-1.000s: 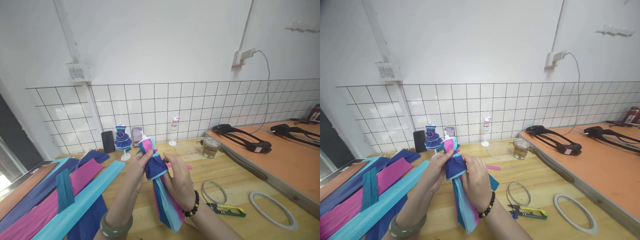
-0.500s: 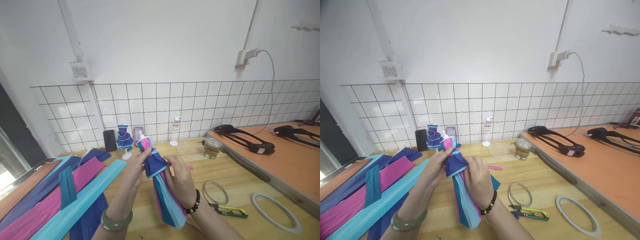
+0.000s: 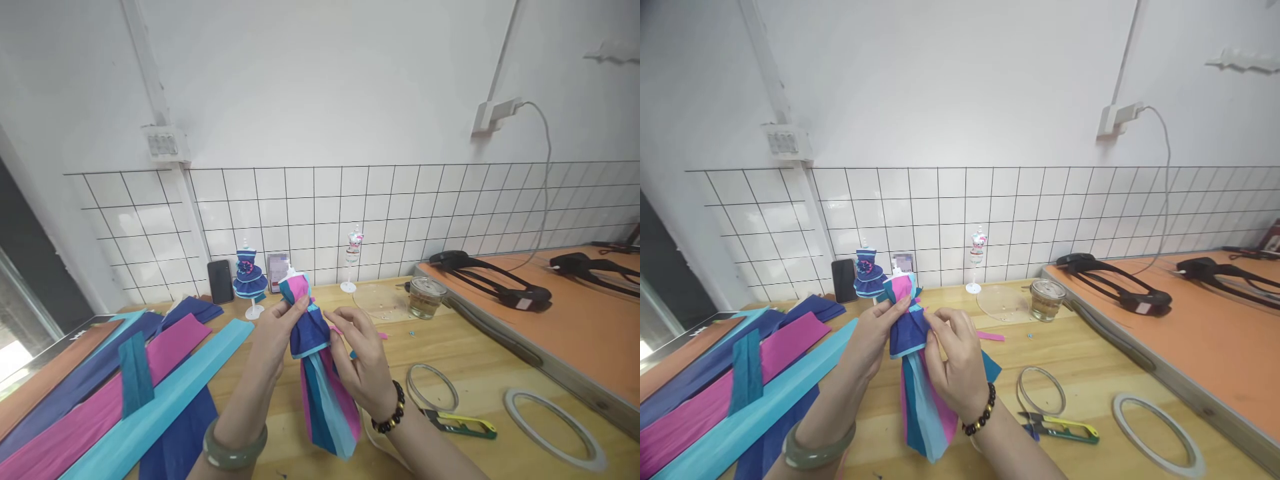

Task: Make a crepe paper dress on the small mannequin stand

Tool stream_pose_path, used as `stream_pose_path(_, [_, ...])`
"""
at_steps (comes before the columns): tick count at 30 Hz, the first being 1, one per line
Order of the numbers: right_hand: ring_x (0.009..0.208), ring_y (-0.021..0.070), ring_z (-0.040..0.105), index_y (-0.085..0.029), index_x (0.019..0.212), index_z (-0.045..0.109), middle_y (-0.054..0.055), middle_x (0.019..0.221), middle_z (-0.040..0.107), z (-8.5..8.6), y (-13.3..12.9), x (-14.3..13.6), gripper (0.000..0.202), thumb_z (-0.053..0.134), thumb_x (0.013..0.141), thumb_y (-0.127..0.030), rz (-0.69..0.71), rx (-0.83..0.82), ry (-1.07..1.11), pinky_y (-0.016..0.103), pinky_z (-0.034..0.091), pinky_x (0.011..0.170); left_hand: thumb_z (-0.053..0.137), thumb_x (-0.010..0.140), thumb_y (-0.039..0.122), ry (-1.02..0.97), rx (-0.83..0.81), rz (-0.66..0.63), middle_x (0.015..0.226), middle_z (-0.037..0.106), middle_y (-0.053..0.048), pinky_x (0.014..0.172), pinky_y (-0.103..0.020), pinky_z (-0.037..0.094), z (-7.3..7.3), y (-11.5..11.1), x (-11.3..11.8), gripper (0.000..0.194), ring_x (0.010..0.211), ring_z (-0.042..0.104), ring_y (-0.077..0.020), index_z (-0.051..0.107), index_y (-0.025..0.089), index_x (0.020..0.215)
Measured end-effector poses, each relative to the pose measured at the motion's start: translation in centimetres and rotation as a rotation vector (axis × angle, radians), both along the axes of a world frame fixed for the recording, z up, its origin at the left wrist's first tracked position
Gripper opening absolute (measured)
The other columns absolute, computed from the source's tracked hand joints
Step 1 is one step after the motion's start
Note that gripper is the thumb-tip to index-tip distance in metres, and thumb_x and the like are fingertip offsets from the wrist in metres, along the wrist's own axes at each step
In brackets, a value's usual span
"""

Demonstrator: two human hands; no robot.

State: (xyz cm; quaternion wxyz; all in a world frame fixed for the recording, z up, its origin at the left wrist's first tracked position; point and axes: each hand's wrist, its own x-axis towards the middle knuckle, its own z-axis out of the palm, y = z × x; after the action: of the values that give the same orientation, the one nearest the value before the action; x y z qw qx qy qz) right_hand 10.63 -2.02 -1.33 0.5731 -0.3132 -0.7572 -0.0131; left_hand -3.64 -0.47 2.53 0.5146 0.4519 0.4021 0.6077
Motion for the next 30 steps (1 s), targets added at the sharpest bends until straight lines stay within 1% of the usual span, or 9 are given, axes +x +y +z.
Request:
stream_pose_path(3, [0.093, 0.0234, 0.051, -0.019, 0.115, 0.055, 0.011, 0.103, 0.054, -0.2, 0.1, 0.0, 0.040, 0.043, 0.080, -0.006, -0.021, 0.052, -0.093, 0.042, 0.044, 0.076, 0.071, 0.066, 0.039, 0.011, 0.009, -0.012, 0.075, 0.069, -0.004, 0.064, -0.024, 0.047, -0.1, -0.1, 0.1, 0.028, 0.069, 0.060, -0.0152, 0.071, 0.015, 0.080])
stream_pose_path(6, [0.091, 0.0244, 0.051, -0.019, 0.107, 0.059, 0.011, 0.101, 0.057, -0.3, 0.2, 0.1, 0.037, 0.043, 0.076, -0.005, -0.020, 0.112, -0.155, 0.043, 0.044, 0.073, 0.071, 0.066, 0.041, 0.018, -0.004, 0.008, 0.075, 0.069, -0.005, 0.064, -0.024, 0.047, -0.2, 0.2, -0.2, 0.031, 0.068, 0.060, -0.0149, 0.071, 0.014, 0.081])
stream_pose_path(9, [0.088, 0.0237, 0.052, -0.019, 0.097, 0.062, 0.010, 0.097, 0.059, -0.3, 0.2, 0.2, 0.034, 0.042, 0.075, -0.004, -0.021, 0.137, -0.134, 0.043, 0.045, 0.071, 0.072, 0.064, 0.042, 0.038, -0.005, 0.038, 0.073, 0.069, -0.006, 0.061, -0.022, 0.046, -0.1, 0.5, -0.5, 0.031, 0.065, 0.059, -0.0139, 0.071, 0.013, 0.077])
stream_pose_path(13, [0.092, 0.0238, 0.052, -0.020, 0.111, 0.058, 0.011, 0.103, 0.056, -0.2, 0.3, 0.3, 0.041, 0.041, 0.077, -0.004, -0.068, 0.138, -0.151, 0.043, 0.045, 0.074, 0.072, 0.064, 0.041, 0.044, -0.015, 0.020, 0.073, 0.069, -0.005, 0.059, -0.022, 0.046, 0.0, 0.3, -0.6, 0.030, 0.065, 0.060, -0.0143, 0.072, 0.014, 0.077])
stream_pose_path(15, [0.094, 0.0242, 0.052, -0.022, 0.112, 0.058, 0.012, 0.106, 0.055, -0.2, 0.5, 0.3, 0.042, 0.041, 0.078, -0.004, -0.082, 0.134, -0.190, 0.044, 0.045, 0.074, 0.073, 0.063, 0.042, 0.062, -0.020, 0.012, 0.075, 0.070, -0.005, 0.059, -0.022, 0.047, 0.0, 0.2, -0.6, 0.031, 0.066, 0.061, -0.0151, 0.072, 0.015, 0.079])
stream_pose_path(19, [0.092, 0.0224, 0.053, -0.023, 0.090, 0.065, 0.009, 0.099, 0.057, -0.5, 1.0, 0.8, 0.036, 0.039, 0.078, -0.001, -0.036, 0.096, -0.092, 0.042, 0.045, 0.074, 0.072, 0.064, 0.041, 0.073, -0.032, 0.002, 0.077, 0.071, -0.006, 0.059, -0.021, 0.047, 0.0, 0.3, -0.9, 0.031, 0.066, 0.061, -0.0139, 0.072, 0.015, 0.080])
stream_pose_path(23, [0.093, 0.0209, 0.055, -0.021, 0.082, 0.065, 0.007, 0.094, 0.058, -0.2, 1.5, 1.3, 0.030, 0.040, 0.080, -0.005, 0.046, -0.088, 0.178, 0.039, 0.047, 0.076, 0.073, 0.066, 0.036, -0.024, -0.070, -0.118, 0.071, 0.069, -0.004, 0.057, -0.018, 0.045, 0.3, 0.4, -1.2, 0.024, 0.061, 0.059, -0.0105, 0.072, 0.014, 0.077])
stream_pose_path(27, [0.089, 0.0209, 0.061, -0.019, 0.085, 0.065, 0.008, 0.090, 0.065, 0.6, 1.9, 1.5, 0.016, 0.049, 0.084, -0.022, 0.189, -0.435, 0.357, 0.038, 0.050, 0.078, 0.073, 0.066, 0.034, -0.084, -0.108, -0.232, 0.065, 0.068, -0.003, 0.052, -0.017, 0.044, 0.4, 0.1, -0.9, 0.024, 0.055, 0.057, -0.0096, 0.072, 0.013, 0.078])
stream_pose_path(30, [0.086, 0.0207, 0.063, -0.017, 0.091, 0.064, 0.009, 0.091, 0.068, 1.2, 1.8, 1.5, 0.020, 0.056, 0.081, -0.033, 0.326, -0.668, 0.433, 0.037, 0.051, 0.078, 0.070, 0.070, 0.035, -0.080, -0.110, -0.282, 0.066, 0.068, -0.004, 0.051, -0.018, 0.045, 0.2, 0.0, -0.6, 0.026, 0.053, 0.057, -0.0094, 0.071, 0.011, 0.081])
